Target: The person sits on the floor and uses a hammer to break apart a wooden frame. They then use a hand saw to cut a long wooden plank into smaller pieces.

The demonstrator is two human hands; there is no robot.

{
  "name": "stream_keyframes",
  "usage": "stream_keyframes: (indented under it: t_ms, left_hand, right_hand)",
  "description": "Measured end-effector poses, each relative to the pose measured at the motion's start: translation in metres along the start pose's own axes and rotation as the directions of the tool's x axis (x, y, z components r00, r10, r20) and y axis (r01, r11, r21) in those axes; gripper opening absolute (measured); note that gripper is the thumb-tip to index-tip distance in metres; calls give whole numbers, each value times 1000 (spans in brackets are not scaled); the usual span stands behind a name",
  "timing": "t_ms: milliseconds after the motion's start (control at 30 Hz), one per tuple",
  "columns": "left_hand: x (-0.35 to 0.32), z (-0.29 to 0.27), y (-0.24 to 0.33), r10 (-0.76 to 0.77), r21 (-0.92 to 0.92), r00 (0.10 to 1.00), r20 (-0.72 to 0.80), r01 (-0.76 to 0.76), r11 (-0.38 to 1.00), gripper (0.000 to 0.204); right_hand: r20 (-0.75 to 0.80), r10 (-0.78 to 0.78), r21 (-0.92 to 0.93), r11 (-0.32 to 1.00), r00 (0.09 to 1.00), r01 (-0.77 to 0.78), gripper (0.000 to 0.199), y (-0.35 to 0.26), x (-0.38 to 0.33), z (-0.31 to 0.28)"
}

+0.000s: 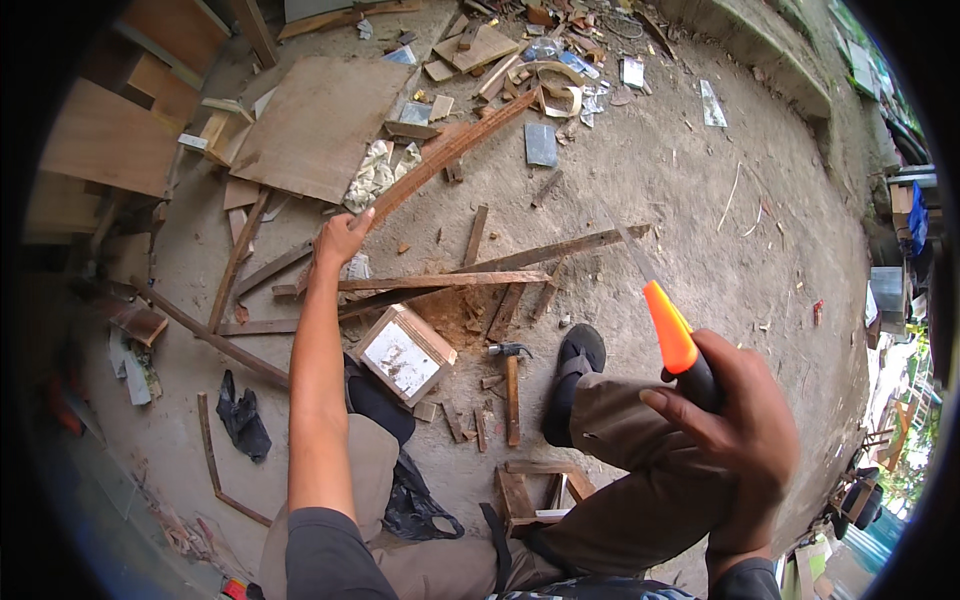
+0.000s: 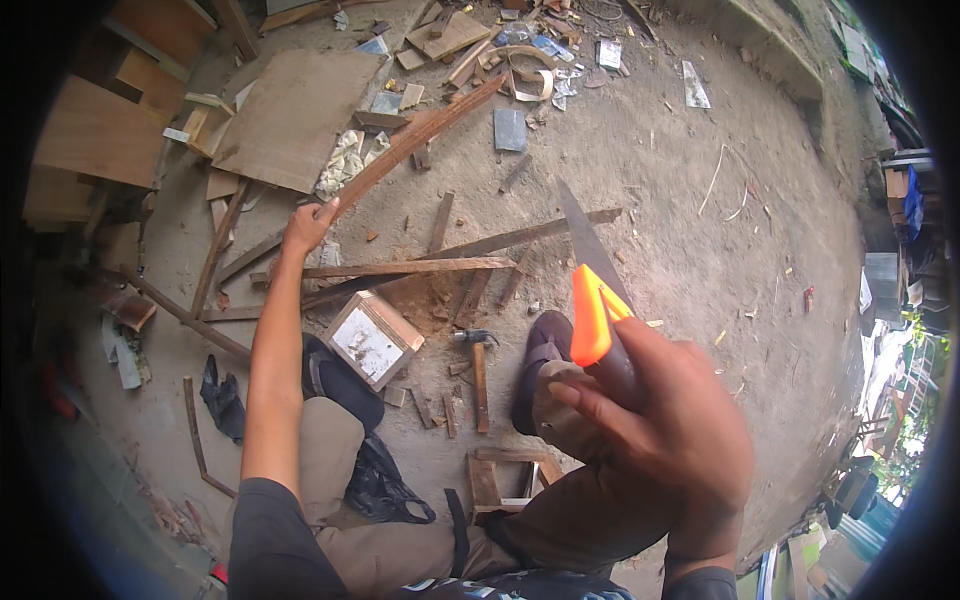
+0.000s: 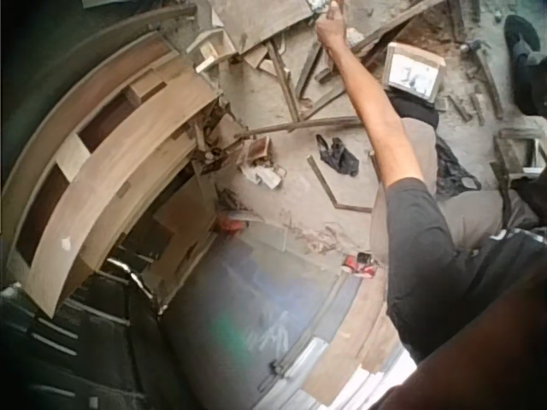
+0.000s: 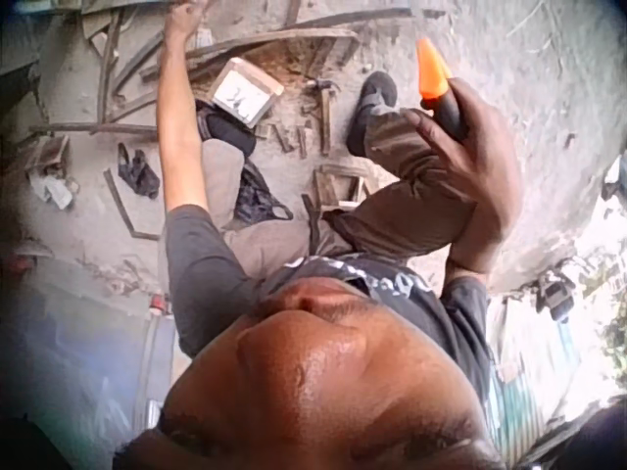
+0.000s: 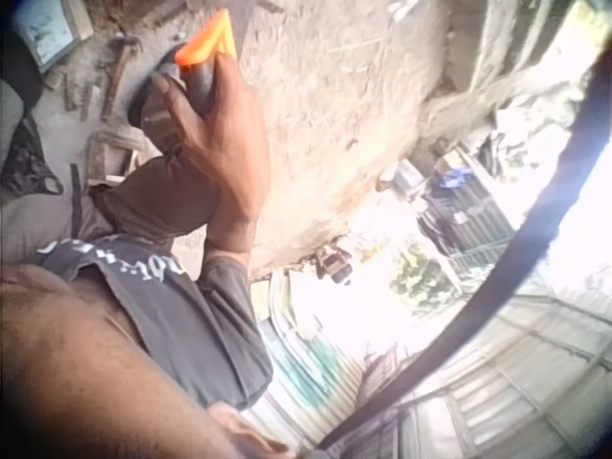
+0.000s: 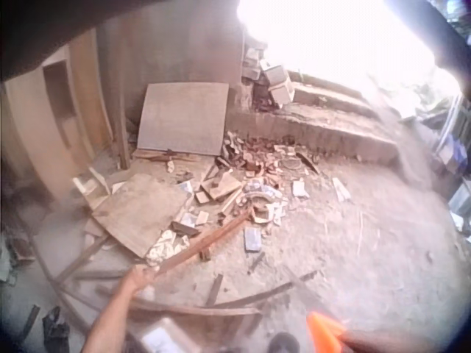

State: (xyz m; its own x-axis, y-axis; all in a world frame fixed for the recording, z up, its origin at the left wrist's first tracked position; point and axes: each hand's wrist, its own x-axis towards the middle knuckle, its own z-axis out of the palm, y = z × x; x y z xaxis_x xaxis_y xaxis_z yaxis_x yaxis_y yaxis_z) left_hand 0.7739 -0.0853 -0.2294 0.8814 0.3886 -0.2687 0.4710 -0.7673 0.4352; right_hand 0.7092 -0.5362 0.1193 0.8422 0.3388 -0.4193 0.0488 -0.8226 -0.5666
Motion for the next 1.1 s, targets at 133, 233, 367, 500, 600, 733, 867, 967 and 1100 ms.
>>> stream_keyframes:
  t_ms: [133,233,367,500,600,733,867,967,1100]
  left_hand:
    - [-47,-28,4,18,-9,1000,25,-18,1000,84]
    - [-84,-63,15,109,-131,988,106,-95,987,74]
    - [-137,-125,18,128,-320,966,226,-50,946,62]
    - [-222,-218,25,114,-445,932,344,55,894,54]
    - [-265,-247,42,204,-551,853,480,112,827,56]
    - [-325,-262,21,275,-620,737,617,241,747,64]
    - [-357,-251,22,331,-594,608,722,297,748,59]
    - [-358,-232,18,283,-566,579,765,394,724,55]
    - [-346,-245,2,255,-541,673,694,254,802,53]
  right_hand:
    - [-1,-69,95,993,998,69,36,0,-16,0]
    - [-55,-121,148,981,991,128,35,0,-25,-1]
    - [-233,-154,199,959,960,202,38,4,-23,11]
    - [-320,-104,580,764,942,282,37,-18,5,25]
    - [-455,1,834,351,891,425,37,-22,17,16]
    - [-507,46,861,-12,861,508,42,-36,30,19]
    - [-556,34,823,-118,830,556,40,-46,37,26]
    - [-556,24,802,-249,831,544,36,-33,59,36]
    - [-488,207,836,-167,848,522,42,-37,55,44]
